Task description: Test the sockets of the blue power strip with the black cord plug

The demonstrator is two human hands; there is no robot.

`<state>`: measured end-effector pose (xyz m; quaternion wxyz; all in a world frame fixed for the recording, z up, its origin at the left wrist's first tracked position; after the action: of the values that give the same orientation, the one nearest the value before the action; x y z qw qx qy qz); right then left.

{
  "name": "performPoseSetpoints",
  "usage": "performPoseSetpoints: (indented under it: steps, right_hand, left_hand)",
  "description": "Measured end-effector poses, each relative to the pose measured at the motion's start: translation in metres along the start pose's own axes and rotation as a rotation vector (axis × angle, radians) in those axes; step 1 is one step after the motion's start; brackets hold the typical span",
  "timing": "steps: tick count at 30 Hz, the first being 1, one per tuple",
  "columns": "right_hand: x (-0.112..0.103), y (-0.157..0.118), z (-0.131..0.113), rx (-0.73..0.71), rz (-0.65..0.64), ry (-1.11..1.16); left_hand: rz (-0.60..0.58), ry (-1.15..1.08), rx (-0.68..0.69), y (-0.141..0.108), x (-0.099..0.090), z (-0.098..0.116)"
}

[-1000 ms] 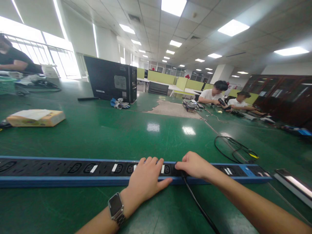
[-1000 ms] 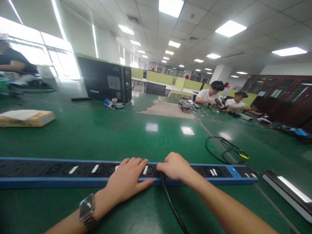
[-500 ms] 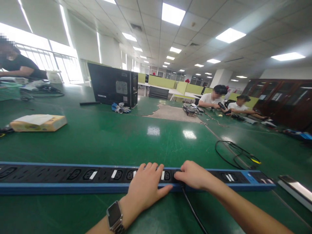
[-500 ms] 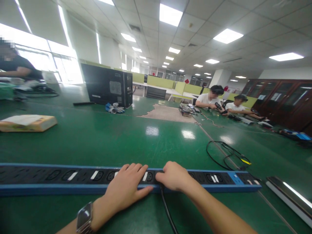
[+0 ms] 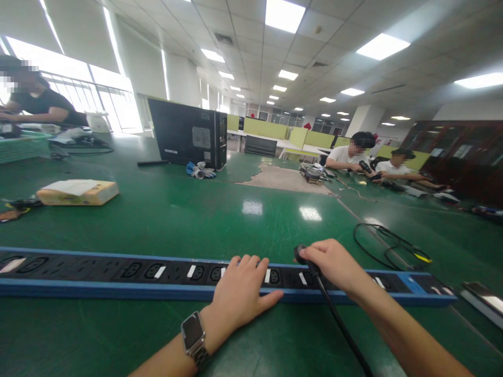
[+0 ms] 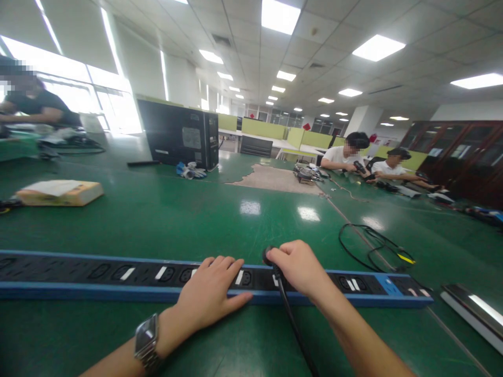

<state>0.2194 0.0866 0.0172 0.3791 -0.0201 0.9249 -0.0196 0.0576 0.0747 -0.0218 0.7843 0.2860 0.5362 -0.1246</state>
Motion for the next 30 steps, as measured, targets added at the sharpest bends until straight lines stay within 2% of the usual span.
performPoseSetpoints:
  steps: [3,6,8,11,13,17,23,26,30]
  right_hand:
    - [-0.003,-0.003,-0.017,-0.085,0.000,0.021]
    - [0.017,-0.007,-0.036,-0.210,-0.081,0.054]
    - [0.028,-0.011,-0.045,-0.269,-0.077,0.074]
    - [0.035,-0.023,-0.056,-0.351,0.008,0.003]
    - [0.038,-0.034,-0.060,-0.406,0.056,-0.084]
    - [0.050,-0.062,-0.056,-0.471,0.151,-0.188]
    - [0.081,-0.082,-0.047,-0.485,0.313,-0.464]
    - [0.099,-0.088,-0.045,-0.479,0.236,-0.434]
    - [0.110,-0.117,-0.017,-0.312,-0.062,-0.053]
  left_hand:
    - [0.078,-0.210,-0.015,-0.004,-0.015,0.009]
    - [0.007,-0.647,-0.110,-0.006,-0.016,0.019]
    - [-0.042,-0.946,-0.263,-0.006,-0.009,0.018]
    - [-0.025,-1.233,-0.516,-0.007,-0.003,0.006]
    - [0.000,-1.336,-0.595,-0.008,-0.004,-0.002]
    - [0.073,-1.457,-0.609,-0.007,-0.017,-0.010]
    - [0.129,-1.469,-0.595,-0.012,-0.030,-0.002]
    - [0.221,-1.489,-0.623,-0.018,-0.034,-0.005]
    - [0.383,-1.745,-0.703,-0.022,-0.046,-0.026]
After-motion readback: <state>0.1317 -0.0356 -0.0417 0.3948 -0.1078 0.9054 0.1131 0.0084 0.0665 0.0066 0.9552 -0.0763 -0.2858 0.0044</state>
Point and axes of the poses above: each hand's wrist, its own y-axis towards the middle knuckle, its own x-axis out of the palm, z = x × y, the point moved 8 cm from there along y, towards the middle knuckle, and after that the axes turned 1 degree about -x, right-handed, at the moved point
